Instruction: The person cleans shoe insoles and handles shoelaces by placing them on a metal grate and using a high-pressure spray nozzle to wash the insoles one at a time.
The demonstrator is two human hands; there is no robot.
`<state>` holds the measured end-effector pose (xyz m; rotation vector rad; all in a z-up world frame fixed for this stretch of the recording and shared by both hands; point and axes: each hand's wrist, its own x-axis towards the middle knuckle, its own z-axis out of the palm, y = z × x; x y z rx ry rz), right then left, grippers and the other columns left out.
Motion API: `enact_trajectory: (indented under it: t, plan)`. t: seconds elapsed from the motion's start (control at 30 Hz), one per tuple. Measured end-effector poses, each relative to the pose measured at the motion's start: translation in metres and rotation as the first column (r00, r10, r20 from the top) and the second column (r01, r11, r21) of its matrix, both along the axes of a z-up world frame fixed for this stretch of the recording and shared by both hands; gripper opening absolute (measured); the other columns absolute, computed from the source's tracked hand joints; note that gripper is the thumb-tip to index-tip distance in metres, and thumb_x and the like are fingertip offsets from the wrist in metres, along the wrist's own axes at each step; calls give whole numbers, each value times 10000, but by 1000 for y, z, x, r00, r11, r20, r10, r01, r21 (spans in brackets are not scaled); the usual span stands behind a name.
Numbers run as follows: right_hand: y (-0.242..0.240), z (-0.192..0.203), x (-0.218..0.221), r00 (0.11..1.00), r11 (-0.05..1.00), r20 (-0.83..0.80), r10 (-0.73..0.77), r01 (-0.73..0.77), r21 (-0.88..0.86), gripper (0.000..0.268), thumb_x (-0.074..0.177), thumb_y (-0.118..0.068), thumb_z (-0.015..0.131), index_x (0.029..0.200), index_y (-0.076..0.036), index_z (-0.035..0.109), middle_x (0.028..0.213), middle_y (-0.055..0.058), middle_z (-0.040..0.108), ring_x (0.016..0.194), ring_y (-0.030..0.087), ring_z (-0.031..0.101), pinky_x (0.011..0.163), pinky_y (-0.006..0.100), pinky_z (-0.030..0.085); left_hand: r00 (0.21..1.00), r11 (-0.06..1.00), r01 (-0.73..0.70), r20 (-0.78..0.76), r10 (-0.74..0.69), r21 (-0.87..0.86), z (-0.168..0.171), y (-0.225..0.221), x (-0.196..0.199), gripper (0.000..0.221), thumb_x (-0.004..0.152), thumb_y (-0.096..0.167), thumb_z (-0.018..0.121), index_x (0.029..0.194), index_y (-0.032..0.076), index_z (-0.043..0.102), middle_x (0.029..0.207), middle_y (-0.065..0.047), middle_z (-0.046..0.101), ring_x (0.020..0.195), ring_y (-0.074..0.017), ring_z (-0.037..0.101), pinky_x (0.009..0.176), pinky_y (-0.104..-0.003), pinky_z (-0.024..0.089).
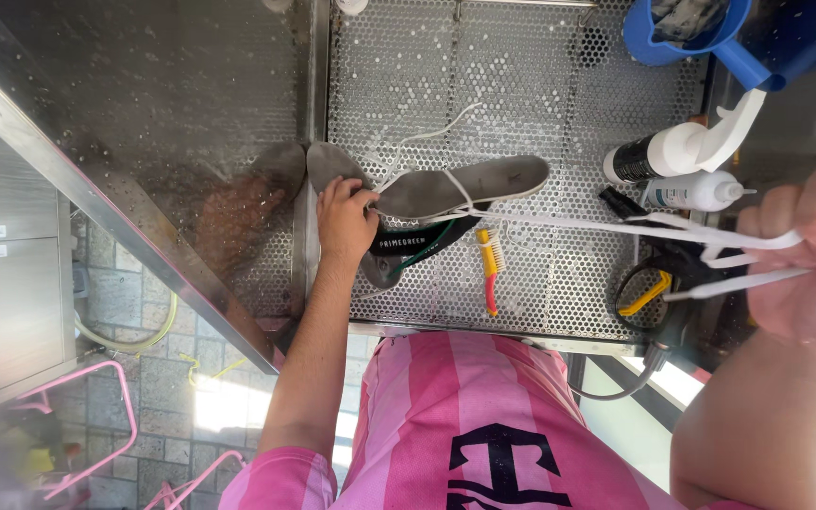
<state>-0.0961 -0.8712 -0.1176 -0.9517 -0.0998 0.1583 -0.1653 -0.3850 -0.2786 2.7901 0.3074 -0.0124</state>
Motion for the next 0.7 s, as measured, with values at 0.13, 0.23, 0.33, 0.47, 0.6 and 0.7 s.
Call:
enact_trajectory:
  t: [0.13, 0.23, 0.33, 0.47, 0.6, 0.7]
  plan:
    - [-15, -12, -5, 1000, 1000, -9, 1, -1, 20, 226, 1234, -299, 438, 1136, -115, 525, 722, -69, 366, 580, 44, 255, 561, 224, 234, 986, 986, 168, -18, -168, 22, 8, -23, 10, 578, 711, 106, 799, 1267, 173, 654, 1452, -152, 546, 1436, -353, 382, 1173, -590, 253]
    - [-16, -10, -15, 995, 996, 55, 80, -81, 23, 238, 1267, -298, 447, 1133, -128, 546, 717, -75, 379, 563, 42, 256, 570, 210, 235, 948, 882, 316, 98, -302, -349, 10, -59, 23, 674, 766, 153, 800, 1404, 157, 583, 1512, -108, 552, 1490, -305, 433, 1268, -515, 316]
    - [-18, -11, -19, 993, 994, 78, 83, -88, 61, 244, 1276, -286, 459, 1125, -121, 555, 736, -68, 394, 574, 48, 271, 585, 213, 247, 907, 886, 421, 92, -411, -196, 1, -106, 42, 816, 655, 351, 929, 1344, 73, 591, 1393, -225, 567, 1329, -430, 474, 1085, -660, 293]
    - [-48, -15, -19, 996, 995, 21, -83, 82, 55, 229, 1272, -281, 465, 1143, -115, 557, 760, -59, 410, 584, 50, 286, 591, 214, 259, 947, 945, 314, -42, -319, -95, -15, -116, 52, 396, 893, 191, 752, 1284, 206, 694, 1217, -50, 708, 1173, -248, 651, 1002, -447, 518]
    - [-77, -19, -12, 984, 985, 29, -174, 174, 21, 217, 1268, -276, 471, 1161, -109, 558, 784, -50, 427, 593, 53, 301, 598, 215, 271, 973, 985, 162, 159, -168, 50, -10, -76, 58, 402, 800, 45, 694, 1147, 229, 779, 1143, -17, 738, 1136, -245, 669, 942, -438, 550]
    - [-82, -34, -14, 978, 978, -2, -207, 207, -5, 208, 1265, -273, 476, 1174, -105, 558, 802, -44, 439, 601, 54, 312, 602, 216, 280, 999, 978, -43, -1, 44, 205, -2, -37, 56, 362, 842, 18, 693, 1131, 212, 793, 1163, -60, 721, 1086, -298, 643, 894, -478, 503]
